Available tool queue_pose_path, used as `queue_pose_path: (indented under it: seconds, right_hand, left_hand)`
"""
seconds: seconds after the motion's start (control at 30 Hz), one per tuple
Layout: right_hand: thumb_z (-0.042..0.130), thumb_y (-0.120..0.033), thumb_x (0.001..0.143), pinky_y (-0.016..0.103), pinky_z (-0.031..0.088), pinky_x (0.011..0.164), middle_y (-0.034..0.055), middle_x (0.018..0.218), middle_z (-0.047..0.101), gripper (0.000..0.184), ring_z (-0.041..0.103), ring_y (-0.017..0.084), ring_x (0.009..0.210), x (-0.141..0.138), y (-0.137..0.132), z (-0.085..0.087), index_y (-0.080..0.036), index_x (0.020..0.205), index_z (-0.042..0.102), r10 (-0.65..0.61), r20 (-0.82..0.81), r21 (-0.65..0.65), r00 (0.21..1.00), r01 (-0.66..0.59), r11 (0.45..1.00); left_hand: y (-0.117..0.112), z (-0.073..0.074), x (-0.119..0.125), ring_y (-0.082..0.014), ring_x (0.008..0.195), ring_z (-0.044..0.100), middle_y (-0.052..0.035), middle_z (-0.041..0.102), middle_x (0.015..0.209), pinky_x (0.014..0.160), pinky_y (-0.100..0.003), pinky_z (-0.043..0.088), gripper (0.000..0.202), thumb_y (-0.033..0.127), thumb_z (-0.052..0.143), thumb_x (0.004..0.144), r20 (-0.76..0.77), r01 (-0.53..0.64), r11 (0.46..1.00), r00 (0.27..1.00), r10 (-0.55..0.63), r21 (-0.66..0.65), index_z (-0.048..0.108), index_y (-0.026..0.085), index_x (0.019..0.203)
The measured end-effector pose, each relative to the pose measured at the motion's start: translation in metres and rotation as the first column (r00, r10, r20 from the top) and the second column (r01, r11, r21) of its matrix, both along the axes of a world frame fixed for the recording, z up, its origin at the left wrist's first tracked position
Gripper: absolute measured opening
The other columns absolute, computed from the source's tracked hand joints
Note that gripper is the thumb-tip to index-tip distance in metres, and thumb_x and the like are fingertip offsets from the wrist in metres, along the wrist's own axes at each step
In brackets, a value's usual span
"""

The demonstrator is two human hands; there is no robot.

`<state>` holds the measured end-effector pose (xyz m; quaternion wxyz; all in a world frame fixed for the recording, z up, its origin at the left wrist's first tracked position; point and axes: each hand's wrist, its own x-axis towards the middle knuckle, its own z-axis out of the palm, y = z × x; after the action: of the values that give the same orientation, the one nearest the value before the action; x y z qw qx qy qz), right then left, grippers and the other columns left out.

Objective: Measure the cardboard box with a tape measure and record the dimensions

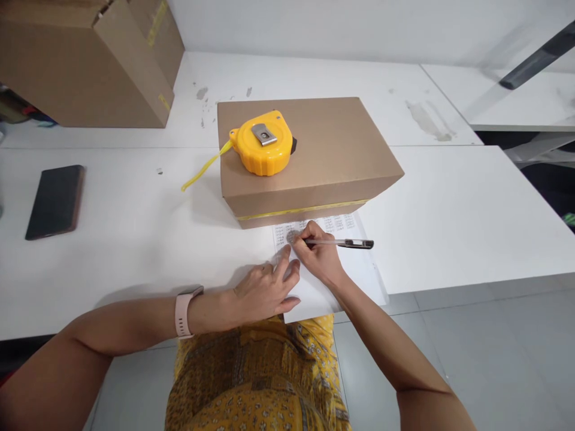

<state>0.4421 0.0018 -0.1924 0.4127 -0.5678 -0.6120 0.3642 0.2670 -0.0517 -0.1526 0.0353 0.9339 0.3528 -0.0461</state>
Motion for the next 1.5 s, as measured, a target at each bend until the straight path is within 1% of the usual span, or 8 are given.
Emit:
queue_pose_path:
  seconds: [0.1,0.23,0.47,0.67,1.03,1.13,1.3,1.5]
  right_hand:
    - [0.067,-0.026,0.086,0.026,0.032,0.052,-0.0065,0.059,0.046,0.027,0.036,0.01,0.055,-0.0005,0.0002,-0.0003,-0.024,0.069,0.046,-0.013,-0.016,0.0,1.0,0.013,1.0]
    - [0.066,-0.026,0.086,0.026,0.032,0.052,-0.0064,0.058,0.047,0.026,0.037,0.01,0.054,-0.0011,0.0003,0.0023,-0.024,0.069,0.047,-0.036,-0.024,0.004,0.999,0.036,0.999]
    - [0.067,-0.026,0.085,0.026,0.032,0.052,-0.006,0.059,0.047,0.026,0.037,0.01,0.055,-0.0002,0.0,0.0026,-0.024,0.07,0.046,-0.028,-0.003,-0.003,1.0,0.028,1.0]
    - [0.066,-0.028,0.088,0.026,0.032,0.052,-0.006,0.059,0.046,0.027,0.037,0.01,0.055,0.0003,0.0002,0.0008,-0.024,0.07,0.046,-0.014,-0.014,-0.006,1.0,0.014,1.0]
    - [0.066,-0.025,0.086,0.025,0.032,0.052,-0.0066,0.058,0.047,0.025,0.038,0.01,0.054,0.0012,0.0003,0.0027,-0.024,0.07,0.046,-0.019,-0.001,0.0,1.0,0.019,1.0]
    - [0.066,-0.024,0.085,0.026,0.033,0.053,-0.0062,0.058,0.047,0.025,0.039,0.01,0.055,0.0012,0.0009,0.0033,-0.024,0.069,0.046,-0.013,-0.019,0.001,1.0,0.013,1.0]
    - [0.067,-0.023,0.083,0.026,0.032,0.052,-0.0063,0.058,0.046,0.025,0.037,0.011,0.054,0.0008,0.002,0.0034,-0.024,0.069,0.046,-0.056,-0.053,-0.013,0.997,0.056,0.998]
    - [0.068,-0.026,0.084,0.026,0.032,0.051,-0.0064,0.057,0.046,0.026,0.037,0.011,0.054,0.0007,0.0015,0.0022,-0.024,0.07,0.046,-0.058,-0.037,-0.026,0.998,0.057,0.998]
  left_hand:
    - [-0.0003,-0.0012,0.0002,-0.0291,0.082,0.075,-0.0375,0.051,0.15,0.062,-0.034,0.055,0.067,0.055,0.053,0.101,-0.001,-0.001,1.0,1.0,0.002,0.009,0.055,0.006,0.146]
    - [-0.0003,-0.0022,-0.0002,-0.0298,0.084,0.076,-0.038,0.049,0.151,0.062,-0.034,0.055,0.066,0.055,0.054,0.101,0.011,0.005,1.0,1.0,-0.006,0.025,0.055,0.005,0.145]
    - [0.0001,0.0013,-0.0001,-0.0291,0.084,0.075,-0.0375,0.051,0.149,0.063,-0.034,0.055,0.066,0.054,0.053,0.102,0.006,-0.001,1.0,1.0,0.001,0.0,0.054,0.006,0.146]
    - [-0.0005,-0.0003,0.0004,-0.0292,0.084,0.074,-0.0354,0.056,0.145,0.063,-0.034,0.054,0.066,0.055,0.053,0.101,0.0,-0.01,1.0,1.0,0.01,0.013,0.053,0.007,0.146]
    - [0.0002,0.0025,-0.0003,-0.0278,0.083,0.074,-0.0364,0.049,0.152,0.063,-0.033,0.052,0.065,0.054,0.051,0.102,-0.003,-0.002,1.0,1.0,0.002,0.006,0.054,0.006,0.146]
    - [-0.0003,0.0012,-0.0004,-0.028,0.083,0.074,-0.0364,0.049,0.152,0.062,-0.034,0.052,0.065,0.054,0.051,0.102,0.002,-0.001,1.0,1.0,0.001,0.008,0.054,0.006,0.146]
    - [-0.002,-0.0024,-0.0001,-0.0279,0.083,0.073,-0.0353,0.049,0.152,0.06,-0.033,0.052,0.065,0.055,0.05,0.102,0.011,-0.018,0.999,1.0,0.018,0.04,0.055,0.007,0.145]
    - [-0.0007,-0.0001,0.0,-0.028,0.084,0.073,-0.0352,0.049,0.152,0.061,-0.033,0.052,0.066,0.055,0.051,0.102,0.003,-0.013,1.0,1.0,0.013,0.023,0.054,0.007,0.147]
